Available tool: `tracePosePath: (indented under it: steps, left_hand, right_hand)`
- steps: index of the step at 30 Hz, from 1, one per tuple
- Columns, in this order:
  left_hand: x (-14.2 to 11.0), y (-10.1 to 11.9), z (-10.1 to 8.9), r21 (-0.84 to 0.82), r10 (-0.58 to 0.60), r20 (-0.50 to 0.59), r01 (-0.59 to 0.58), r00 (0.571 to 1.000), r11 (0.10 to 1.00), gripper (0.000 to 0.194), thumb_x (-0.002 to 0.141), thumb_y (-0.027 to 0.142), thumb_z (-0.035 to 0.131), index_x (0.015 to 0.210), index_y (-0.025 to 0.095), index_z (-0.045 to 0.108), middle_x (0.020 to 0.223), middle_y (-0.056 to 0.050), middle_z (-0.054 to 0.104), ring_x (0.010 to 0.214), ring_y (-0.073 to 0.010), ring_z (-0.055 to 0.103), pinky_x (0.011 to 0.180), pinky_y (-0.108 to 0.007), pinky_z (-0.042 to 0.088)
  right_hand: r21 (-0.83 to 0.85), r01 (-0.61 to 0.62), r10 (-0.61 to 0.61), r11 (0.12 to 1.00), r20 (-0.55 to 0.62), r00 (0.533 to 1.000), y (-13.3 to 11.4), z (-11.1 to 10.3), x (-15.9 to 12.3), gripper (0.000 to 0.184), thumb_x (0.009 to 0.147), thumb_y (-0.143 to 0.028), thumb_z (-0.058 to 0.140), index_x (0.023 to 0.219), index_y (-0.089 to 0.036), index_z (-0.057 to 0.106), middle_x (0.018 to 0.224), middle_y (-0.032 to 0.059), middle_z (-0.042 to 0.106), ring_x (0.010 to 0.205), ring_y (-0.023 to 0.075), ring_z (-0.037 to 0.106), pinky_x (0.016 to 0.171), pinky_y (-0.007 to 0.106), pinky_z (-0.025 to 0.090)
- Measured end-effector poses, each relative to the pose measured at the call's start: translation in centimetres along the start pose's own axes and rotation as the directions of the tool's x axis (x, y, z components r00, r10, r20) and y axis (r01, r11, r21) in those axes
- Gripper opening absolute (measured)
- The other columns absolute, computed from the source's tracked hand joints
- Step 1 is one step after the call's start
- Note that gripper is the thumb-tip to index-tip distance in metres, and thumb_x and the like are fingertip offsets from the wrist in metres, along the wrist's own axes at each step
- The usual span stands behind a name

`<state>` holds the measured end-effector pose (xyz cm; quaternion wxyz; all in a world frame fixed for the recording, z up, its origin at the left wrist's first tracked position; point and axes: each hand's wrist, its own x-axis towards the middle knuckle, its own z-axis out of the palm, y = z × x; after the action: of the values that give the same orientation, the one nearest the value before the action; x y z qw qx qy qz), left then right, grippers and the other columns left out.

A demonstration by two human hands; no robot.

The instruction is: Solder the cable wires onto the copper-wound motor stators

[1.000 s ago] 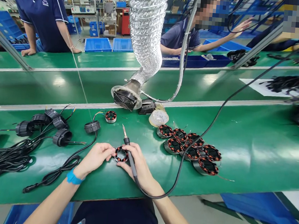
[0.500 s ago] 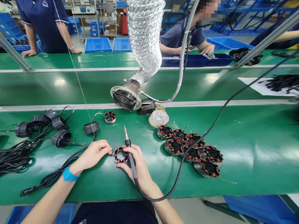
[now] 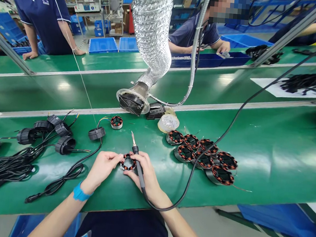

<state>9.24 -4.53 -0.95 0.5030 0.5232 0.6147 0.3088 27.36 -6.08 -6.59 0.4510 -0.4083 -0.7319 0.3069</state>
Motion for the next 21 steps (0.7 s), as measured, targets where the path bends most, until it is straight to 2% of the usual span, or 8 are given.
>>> tracePosePath:
  steps: [2,5,6,7,9,12,16,21]
  left_hand:
    - [-0.1,-0.1,-0.4,0.036,0.013,-0.027,-0.012,1.0,0.999,0.05,0.081,0.061,0.058,0.066,0.015,0.071,0.052,0.0,0.05,0.052,-0.0135,0.038,0.053,-0.026,0.026]
    - [-0.4,-0.9,-1.1,0.139,0.055,-0.153,-0.034,0.987,0.99,0.051,0.089,0.057,0.049,0.065,0.016,0.067,0.063,-0.003,0.059,0.054,-0.0142,0.042,0.054,-0.027,0.028]
    - [-0.7,-1.2,-1.2,0.179,0.083,-0.159,-0.054,0.984,0.982,0.05,0.091,0.054,0.046,0.065,0.016,0.066,0.067,-0.004,0.061,0.057,-0.0149,0.045,0.056,-0.027,0.03]
    - [-0.9,-1.6,-1.3,0.218,0.117,-0.129,-0.087,0.985,0.972,0.049,0.093,0.051,0.045,0.065,0.016,0.065,0.07,-0.004,0.061,0.06,-0.0156,0.048,0.059,-0.027,0.032]
    - [-1.5,-2.2,-1.2,0.278,0.176,0.014,-0.173,0.984,0.945,0.043,0.094,0.044,0.045,0.07,0.017,0.067,0.075,-0.004,0.061,0.068,-0.0168,0.052,0.064,-0.027,0.035]
    - [-2.2,-2.7,-1.0,0.304,0.185,0.189,-0.236,0.964,0.923,0.033,0.093,0.039,0.049,0.077,0.018,0.068,0.076,-0.003,0.058,0.071,-0.0161,0.051,0.065,-0.026,0.035]
    - [-2.2,-2.7,-1.1,0.104,0.102,0.275,-0.135,0.956,0.985,0.033,0.09,0.043,0.054,0.073,0.016,0.061,0.071,0.0,0.053,0.066,-0.0133,0.044,0.061,-0.023,0.032]
    - [-1.5,-1.9,-0.1,-0.227,-0.016,0.211,0.065,0.977,0.972,0.04,0.086,0.052,0.057,0.073,0.014,0.055,0.061,0.005,0.041,0.05,-0.0072,0.025,0.047,-0.022,0.017]
  right_hand:
    - [0.002,0.001,-0.001,1.0,0.0,1.0,0.0,0.0,0.0,0.055,0.08,-0.017,0.077,0.125,-0.027,0.047,0.123,0.0103,0.05,0.116,0.025,0.057,0.098,0.042,0.051]
    - [0.006,0.002,-0.002,1.0,-0.007,1.0,0.2,0.1,-0.1,0.056,0.079,-0.018,0.078,0.125,-0.028,0.047,0.123,0.0105,0.05,0.115,0.0256,0.058,0.098,0.042,0.051]
    - [0.009,0.003,-0.003,1.0,-0.013,1.0,0.2,0.2,-0.1,0.056,0.079,-0.018,0.078,0.125,-0.028,0.047,0.123,0.0106,0.05,0.115,0.0258,0.058,0.098,0.042,0.051]
    - [0.013,0.005,-0.005,1.0,-0.017,1.0,0.3,0.2,-0.1,0.056,0.079,-0.019,0.078,0.125,-0.028,0.047,0.123,0.0107,0.05,0.115,0.026,0.058,0.097,0.042,0.051]
    - [0.02,0.011,-0.011,1.0,-0.022,1.0,0.3,0.2,0.0,0.056,0.08,-0.02,0.078,0.125,-0.028,0.047,0.123,0.0108,0.05,0.114,0.0261,0.058,0.097,0.041,0.052]
    - [0.022,0.017,-0.017,1.0,-0.017,1.0,0.3,0.1,0.1,0.053,0.081,-0.021,0.076,0.126,-0.028,0.048,0.123,0.0109,0.05,0.116,0.0263,0.058,0.098,0.042,0.051]
    - [0.02,-0.001,0.001,1.0,-0.01,1.0,0.1,0.1,0.2,0.052,0.081,-0.021,0.076,0.124,-0.028,0.048,0.122,0.0106,0.05,0.114,0.0254,0.058,0.097,0.04,0.051]
    - [0.0,-0.001,0.001,1.0,-0.004,1.0,0.3,0.3,-0.1,0.045,0.084,-0.02,0.072,0.122,-0.027,0.049,0.12,0.0097,0.051,0.111,0.0244,0.058,0.096,0.04,0.051]
